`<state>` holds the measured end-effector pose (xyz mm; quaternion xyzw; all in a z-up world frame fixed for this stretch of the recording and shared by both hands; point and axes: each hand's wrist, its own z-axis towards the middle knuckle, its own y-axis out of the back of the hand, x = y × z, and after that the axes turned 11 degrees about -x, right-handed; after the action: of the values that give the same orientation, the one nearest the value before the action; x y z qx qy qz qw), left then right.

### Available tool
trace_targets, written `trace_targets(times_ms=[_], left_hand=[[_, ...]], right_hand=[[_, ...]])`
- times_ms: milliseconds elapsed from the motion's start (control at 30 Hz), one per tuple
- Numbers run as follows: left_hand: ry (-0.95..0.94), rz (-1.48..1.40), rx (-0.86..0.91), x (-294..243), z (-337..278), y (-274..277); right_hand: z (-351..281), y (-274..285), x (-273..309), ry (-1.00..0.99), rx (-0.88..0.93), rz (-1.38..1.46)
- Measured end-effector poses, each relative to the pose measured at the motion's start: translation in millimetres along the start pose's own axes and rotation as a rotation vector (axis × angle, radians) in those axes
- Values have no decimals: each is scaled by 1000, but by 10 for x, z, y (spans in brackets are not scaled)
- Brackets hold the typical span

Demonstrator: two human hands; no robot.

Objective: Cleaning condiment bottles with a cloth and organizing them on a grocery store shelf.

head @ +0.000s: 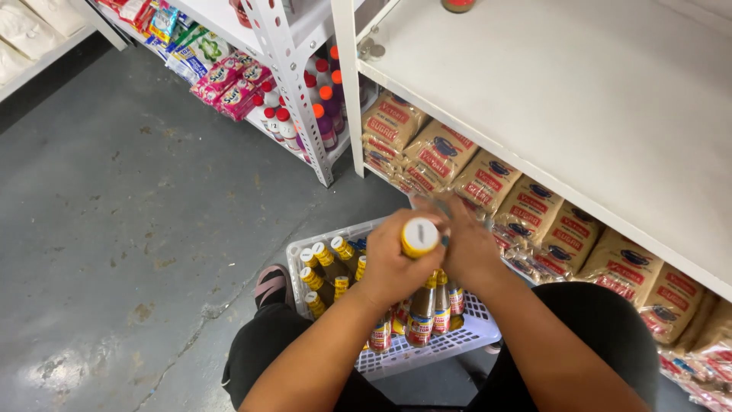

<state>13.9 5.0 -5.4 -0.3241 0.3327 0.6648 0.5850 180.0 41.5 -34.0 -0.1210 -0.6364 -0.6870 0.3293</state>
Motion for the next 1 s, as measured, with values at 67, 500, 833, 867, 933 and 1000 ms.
trace_targets(times_ms=[67, 500, 833, 867, 933, 1000], left_hand=[[96, 109, -245, 19, 65, -76], [-278, 189, -260, -452, 1382, -151], [25, 56, -267, 1298, 2308, -394], [109, 26, -276, 1432, 2374, -400], [72, 28, -275, 1641, 2466, -419], [41, 28, -278, 1821, 2547, -461]], right_hand=[[-15, 61, -118, 112, -97, -183], [888, 1016, 621, 68, -345, 451], [2758, 722, -52, -118, -458, 108], [2853, 691, -63, -173, -439, 99], [3038, 609, -180, -185, -447, 101], [3182, 551, -278, -197, -449, 96]])
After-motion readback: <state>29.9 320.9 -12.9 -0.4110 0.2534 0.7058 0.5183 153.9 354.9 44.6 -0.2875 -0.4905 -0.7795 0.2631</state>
